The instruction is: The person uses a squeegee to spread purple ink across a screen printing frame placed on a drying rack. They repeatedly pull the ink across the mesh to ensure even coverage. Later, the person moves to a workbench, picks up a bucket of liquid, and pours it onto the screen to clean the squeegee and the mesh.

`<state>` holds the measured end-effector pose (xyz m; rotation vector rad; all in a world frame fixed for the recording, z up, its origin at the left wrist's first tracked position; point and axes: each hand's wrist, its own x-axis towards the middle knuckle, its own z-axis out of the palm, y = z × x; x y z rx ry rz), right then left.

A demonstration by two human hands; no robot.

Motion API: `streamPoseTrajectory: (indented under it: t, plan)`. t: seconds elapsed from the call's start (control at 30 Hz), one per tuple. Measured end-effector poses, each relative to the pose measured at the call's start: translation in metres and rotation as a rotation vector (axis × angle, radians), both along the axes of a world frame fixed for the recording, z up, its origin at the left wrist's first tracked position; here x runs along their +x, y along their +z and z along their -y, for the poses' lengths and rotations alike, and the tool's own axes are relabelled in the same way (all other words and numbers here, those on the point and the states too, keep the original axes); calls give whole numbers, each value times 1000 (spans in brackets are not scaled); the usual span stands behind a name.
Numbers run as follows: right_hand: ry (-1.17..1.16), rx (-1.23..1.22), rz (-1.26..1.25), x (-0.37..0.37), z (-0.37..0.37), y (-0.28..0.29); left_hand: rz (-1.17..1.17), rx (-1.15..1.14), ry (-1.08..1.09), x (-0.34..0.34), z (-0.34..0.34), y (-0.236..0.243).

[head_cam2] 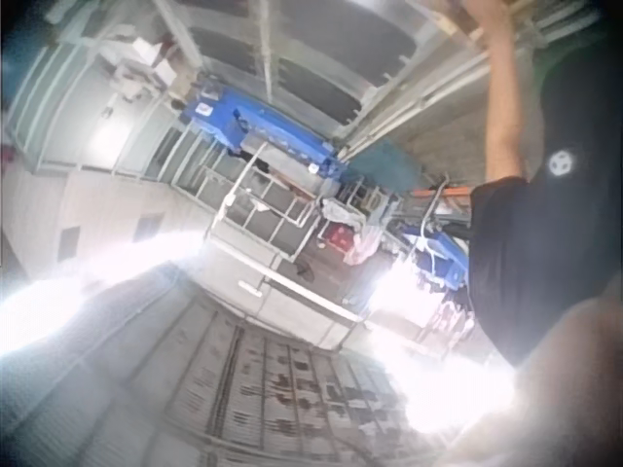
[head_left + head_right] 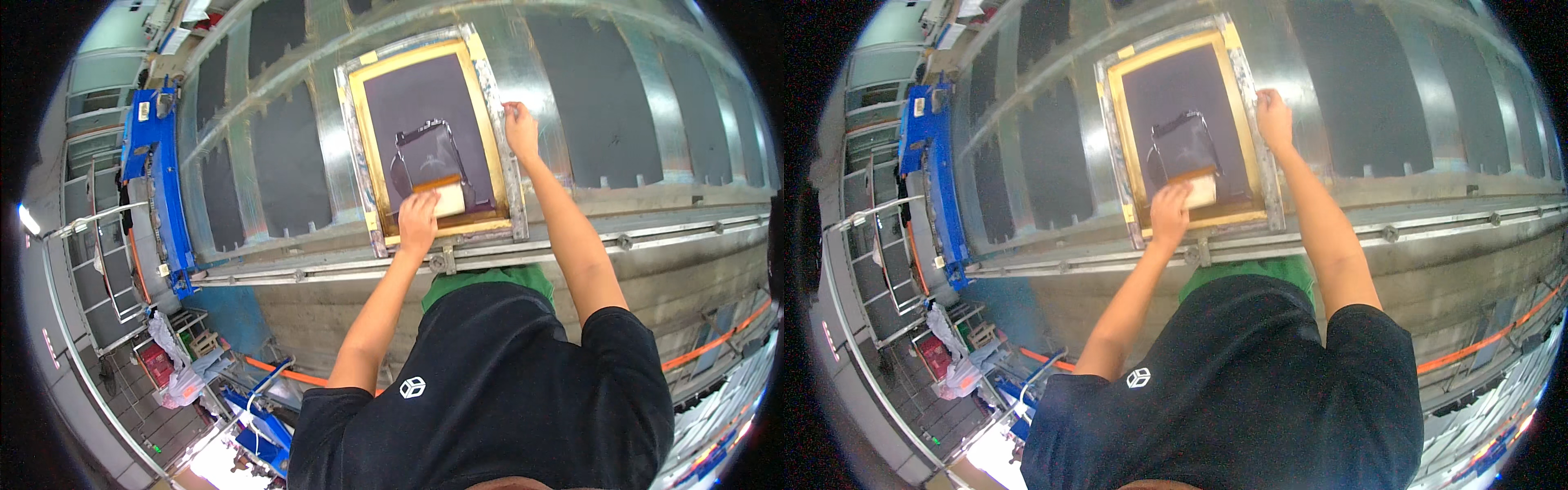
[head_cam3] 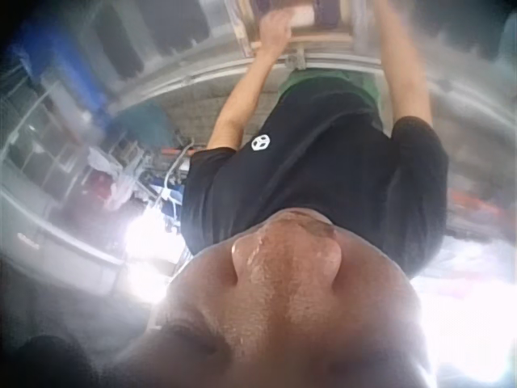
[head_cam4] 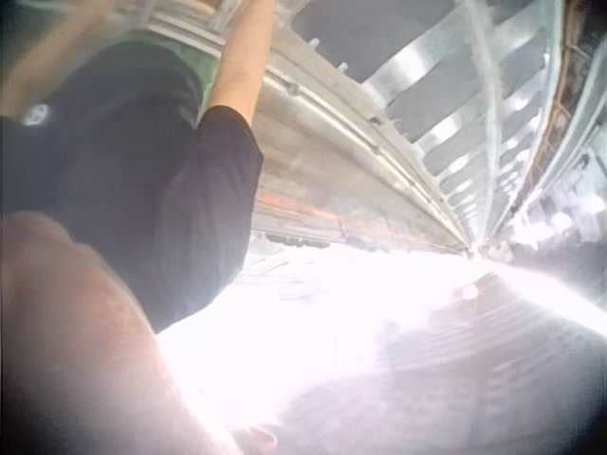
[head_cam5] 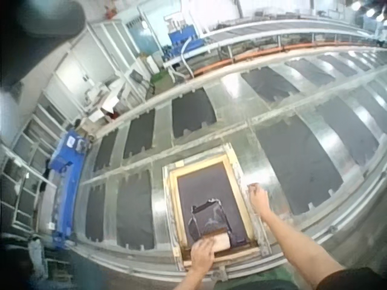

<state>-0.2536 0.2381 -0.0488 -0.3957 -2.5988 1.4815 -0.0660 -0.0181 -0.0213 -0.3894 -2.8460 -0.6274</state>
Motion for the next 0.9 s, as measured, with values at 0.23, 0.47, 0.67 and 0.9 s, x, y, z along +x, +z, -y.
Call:
streamPoseTrajectory:
  t: [0.23, 0.47, 0.67, 0.9]
  plan:
    - [26, -40, -12, -8, 6, 0, -52, 115, 75, -84, 22, 7]
    - [39, 15, -90, -12, -2, 34, -163, 201, 66, -67, 22, 17]
    - [93, -10, -59, 4, 85, 65, -175, 242, 165, -4, 81, 38]
    - [84, -157, -39, 44, 278, 29, -185, 176, 230, 36, 259, 29]
